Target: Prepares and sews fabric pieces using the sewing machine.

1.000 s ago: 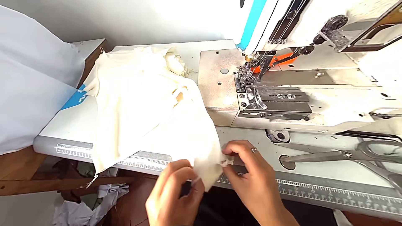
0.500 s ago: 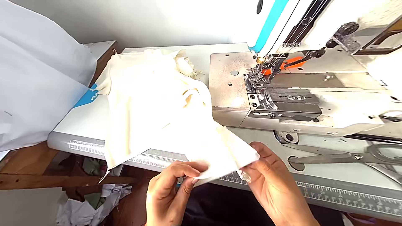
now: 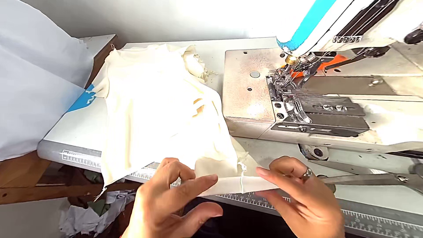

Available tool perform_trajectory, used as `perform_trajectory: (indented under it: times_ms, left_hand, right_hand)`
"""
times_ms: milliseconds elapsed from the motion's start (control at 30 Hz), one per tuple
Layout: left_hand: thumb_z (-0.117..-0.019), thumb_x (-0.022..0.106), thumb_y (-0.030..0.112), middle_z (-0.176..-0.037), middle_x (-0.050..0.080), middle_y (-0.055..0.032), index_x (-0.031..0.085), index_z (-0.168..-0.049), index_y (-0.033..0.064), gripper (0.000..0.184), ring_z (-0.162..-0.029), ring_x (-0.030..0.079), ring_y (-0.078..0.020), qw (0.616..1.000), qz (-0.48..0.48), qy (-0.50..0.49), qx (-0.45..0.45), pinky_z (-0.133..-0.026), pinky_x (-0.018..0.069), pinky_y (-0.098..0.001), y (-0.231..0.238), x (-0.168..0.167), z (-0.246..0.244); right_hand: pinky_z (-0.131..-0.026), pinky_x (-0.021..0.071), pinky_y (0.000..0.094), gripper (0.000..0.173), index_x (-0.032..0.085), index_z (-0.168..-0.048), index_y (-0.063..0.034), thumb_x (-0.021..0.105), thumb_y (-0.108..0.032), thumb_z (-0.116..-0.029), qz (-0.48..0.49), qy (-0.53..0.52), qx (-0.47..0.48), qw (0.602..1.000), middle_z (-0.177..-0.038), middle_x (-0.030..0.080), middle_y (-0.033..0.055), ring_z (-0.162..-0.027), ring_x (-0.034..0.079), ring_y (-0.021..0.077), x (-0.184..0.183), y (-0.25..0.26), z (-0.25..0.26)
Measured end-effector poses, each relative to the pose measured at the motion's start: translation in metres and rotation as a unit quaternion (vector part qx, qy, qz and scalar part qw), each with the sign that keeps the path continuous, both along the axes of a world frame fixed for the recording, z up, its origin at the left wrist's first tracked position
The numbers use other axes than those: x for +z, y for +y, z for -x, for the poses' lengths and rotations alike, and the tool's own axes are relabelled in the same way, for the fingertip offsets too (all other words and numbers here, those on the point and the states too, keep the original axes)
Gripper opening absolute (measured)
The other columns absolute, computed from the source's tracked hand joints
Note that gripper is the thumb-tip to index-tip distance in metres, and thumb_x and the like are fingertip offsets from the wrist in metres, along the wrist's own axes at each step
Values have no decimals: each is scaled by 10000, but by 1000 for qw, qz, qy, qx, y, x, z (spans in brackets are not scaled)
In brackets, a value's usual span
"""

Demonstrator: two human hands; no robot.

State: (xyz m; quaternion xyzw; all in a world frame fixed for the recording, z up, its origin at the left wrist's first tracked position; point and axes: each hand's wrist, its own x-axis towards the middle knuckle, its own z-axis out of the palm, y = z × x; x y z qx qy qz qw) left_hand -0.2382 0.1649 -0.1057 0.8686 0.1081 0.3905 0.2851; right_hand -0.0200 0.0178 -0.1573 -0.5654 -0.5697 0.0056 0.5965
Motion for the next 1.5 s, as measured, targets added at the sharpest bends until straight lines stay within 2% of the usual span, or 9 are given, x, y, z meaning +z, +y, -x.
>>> perform_trajectory:
  times_ms: [200, 367, 467, 600, 733, 933, 1200, 1333, 1500]
  left_hand:
    - [-1047, 584, 201, -875, 523, -57, 737, -1144, 118, 199, -804, 514, -43, 982, -130, -5, 134, -734, 395, -86, -16, -6, -12]
    - [-1090, 503, 249, -1173, 738, 66, 700, -1112, 202, 204, -1171, 669, -92, 990, -33, -135, 28, -1036, 533, -283, 10, -5, -54]
    - [-1087, 490, 225, -928, 684, 72, 653, -1071, 150, 181, -873, 655, 30, 984, -54, -163, 55, -790, 545, -130, 11, 18, -96]
    - [-984, 647, 156, -858, 724, -73, 782, -986, 64, 164, -706, 676, -155, 953, -266, -12, 143, -571, 503, -290, 33, 59, -146]
    - [-970, 700, 229, -853, 708, -84, 761, -904, 78, 176, -735, 676, -257, 969, -153, 170, 97, -610, 519, -499, 59, 79, -188]
    - [-849, 792, 168, -894, 688, -74, 693, -1025, 38, 240, -853, 654, -174, 977, 3, 209, 25, -762, 508, -419, 81, 88, -228]
    - [-861, 800, 210, -880, 699, -104, 702, -992, 38, 237, -850, 674, -228, 983, -13, 177, 43, -741, 510, -467, 79, 86, -233]
    - [-945, 657, 73, -1037, 724, -103, 747, -993, 23, 113, -972, 690, -230, 984, -172, 24, 34, -857, 567, -424, 62, 80, -181]
    - [-1019, 468, 103, -782, 642, -35, 604, -797, 110, 261, -795, 632, -155, 955, -231, -140, -124, -808, 523, -261, 6, -3, -127]
  right_hand:
    - [-844, 445, 97, 265, 730, -1225, -171, 528, -248, -1071, 38, -77, -83, 993, -949, 596, 58, -909, 575, 53, 1, 5, 14]
    - [-823, 536, 176, 216, 738, -1077, -5, 568, -126, -1023, 88, 13, -50, 995, -896, 754, 107, -859, 703, 92, 20, 13, 29]
    - [-781, 579, 199, 213, 711, -1071, 58, 562, -90, -1037, 92, 161, 5, 983, -892, 753, 92, -819, 717, 59, 32, 18, 33]
    - [-652, 574, 180, 239, 641, -985, -26, 453, -132, -1087, 94, 317, 58, 942, -768, 725, -56, -681, 682, -6, 46, 24, 24]
    - [-603, 527, 144, 262, 642, -942, -67, 445, -155, -1090, 54, 321, 9, 945, -732, 711, -77, -638, 645, -23, 53, 29, 9]
    - [-561, 502, 134, 298, 641, -871, -76, 449, -156, -1085, 18, 312, -70, 947, -683, 704, -66, -591, 629, -23, 50, 36, 2]
    - [-390, 422, 114, 368, 739, -782, -89, 507, -172, -1055, 66, 361, -115, 923, -559, 648, -91, -429, 541, -56, 59, 38, -5]
    - [-380, 416, 120, 346, 748, -829, -82, 503, -165, -1059, 74, 404, -50, 911, -573, 660, -77, -425, 544, -44, 67, 32, -11]
    - [-376, 407, 114, 343, 729, -834, -124, 467, -132, -1055, 73, 441, 43, 893, -559, 642, -108, -425, 531, -65, 86, 22, -18]
